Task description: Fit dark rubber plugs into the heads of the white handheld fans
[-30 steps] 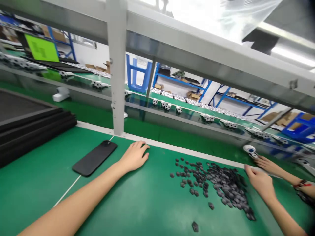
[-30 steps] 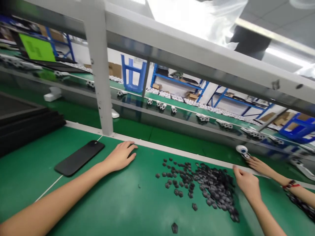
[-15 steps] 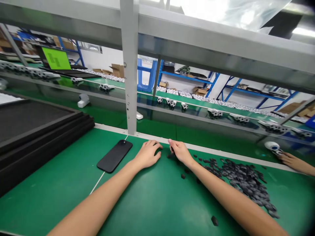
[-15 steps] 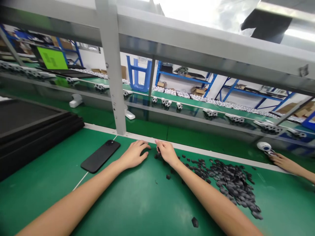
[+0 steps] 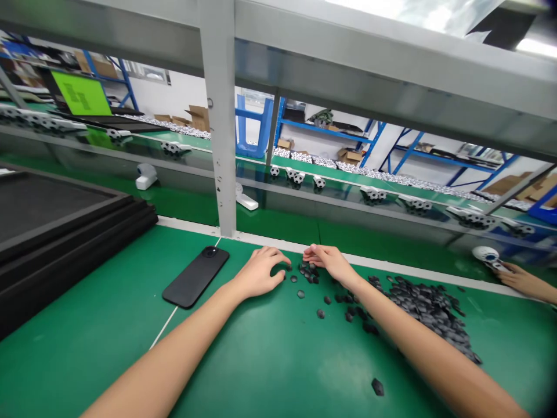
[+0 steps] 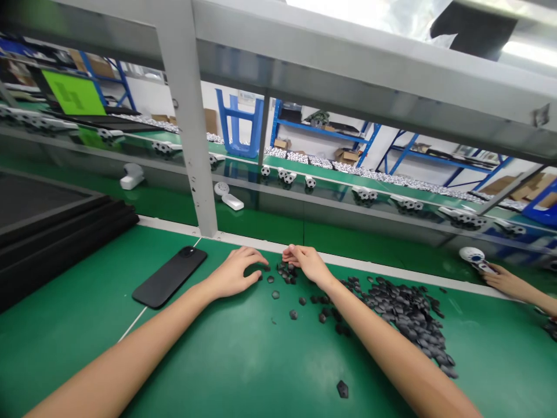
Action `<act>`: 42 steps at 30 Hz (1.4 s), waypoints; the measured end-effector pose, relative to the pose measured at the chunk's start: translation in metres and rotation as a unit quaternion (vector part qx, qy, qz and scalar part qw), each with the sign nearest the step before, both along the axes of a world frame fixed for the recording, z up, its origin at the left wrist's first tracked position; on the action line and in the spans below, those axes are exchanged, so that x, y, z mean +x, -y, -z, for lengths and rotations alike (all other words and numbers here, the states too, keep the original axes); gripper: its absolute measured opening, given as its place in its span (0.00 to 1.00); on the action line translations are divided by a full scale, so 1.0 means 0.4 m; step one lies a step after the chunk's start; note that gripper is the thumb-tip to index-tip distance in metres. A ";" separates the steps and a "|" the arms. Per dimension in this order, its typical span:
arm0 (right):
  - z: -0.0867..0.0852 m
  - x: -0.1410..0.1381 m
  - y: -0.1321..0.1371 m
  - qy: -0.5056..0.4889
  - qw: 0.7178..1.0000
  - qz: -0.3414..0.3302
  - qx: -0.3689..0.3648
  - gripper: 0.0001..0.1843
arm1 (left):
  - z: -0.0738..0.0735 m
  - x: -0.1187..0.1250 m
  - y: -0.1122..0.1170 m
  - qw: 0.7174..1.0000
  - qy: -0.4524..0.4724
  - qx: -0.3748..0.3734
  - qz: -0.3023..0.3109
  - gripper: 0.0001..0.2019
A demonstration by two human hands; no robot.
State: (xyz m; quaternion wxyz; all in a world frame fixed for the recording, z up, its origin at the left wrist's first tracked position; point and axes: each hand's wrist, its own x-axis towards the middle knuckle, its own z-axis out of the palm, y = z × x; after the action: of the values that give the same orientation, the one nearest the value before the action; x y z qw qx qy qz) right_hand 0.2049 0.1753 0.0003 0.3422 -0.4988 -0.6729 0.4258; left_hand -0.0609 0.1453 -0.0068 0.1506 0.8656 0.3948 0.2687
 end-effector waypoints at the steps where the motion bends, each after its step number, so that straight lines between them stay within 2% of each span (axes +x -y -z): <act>1: -0.001 0.012 0.001 0.011 1.000 0.000 0.008 0.35 | -0.002 0.005 0.004 1.000 -0.001 0.004 0.005 0.12; 4: -0.014 0.044 0.011 0.061 0.997 -0.005 0.054 0.30 | -0.005 0.023 0.015 1.000 -0.009 0.015 0.021 0.09; 8: -0.034 0.067 0.036 0.143 0.981 -0.027 0.130 0.18 | -0.001 0.045 0.021 0.999 -0.019 0.027 0.023 0.07; 13: -0.023 0.064 0.051 0.211 0.959 -0.067 0.175 0.11 | 0.000 0.069 0.029 0.999 -0.017 0.046 0.005 0.08; 17: -0.015 0.058 0.040 0.234 0.951 -0.073 0.190 0.10 | 0.002 0.089 0.036 0.998 -0.017 0.059 -0.019 0.08; 21: -0.016 0.058 0.026 0.243 0.947 -0.070 0.197 0.12 | 0.011 0.114 0.036 0.996 -0.021 0.077 -0.038 0.15; 24: -0.013 0.063 0.016 0.254 0.945 -0.040 0.204 0.15 | 0.015 0.130 0.035 0.995 -0.030 0.087 -0.039 0.13; 28: -0.016 0.066 0.024 0.274 0.936 0.002 0.222 0.14 | 0.018 0.139 0.032 0.995 -0.036 0.089 -0.042 0.10; 35: -0.015 0.034 0.102 0.306 0.919 -0.049 0.244 0.10 | 0.032 0.141 0.010 0.996 -0.025 0.065 -0.057 0.07; 39: -0.007 0.023 0.110 0.352 0.897 -0.055 0.262 0.11 | 0.035 0.138 0.004 0.996 -0.016 0.057 -0.061 0.08; 42: -0.011 0.012 0.107 0.363 0.892 -0.064 0.262 0.10 | 0.035 0.135 0.000 0.997 -0.008 0.050 -0.065 0.11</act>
State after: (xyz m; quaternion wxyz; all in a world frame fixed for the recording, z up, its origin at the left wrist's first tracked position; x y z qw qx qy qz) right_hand 0.2098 0.1324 0.0049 0.1646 -0.4664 -0.8680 0.0440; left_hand -0.0070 0.1454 -0.0208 0.0861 0.8467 0.4376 0.2900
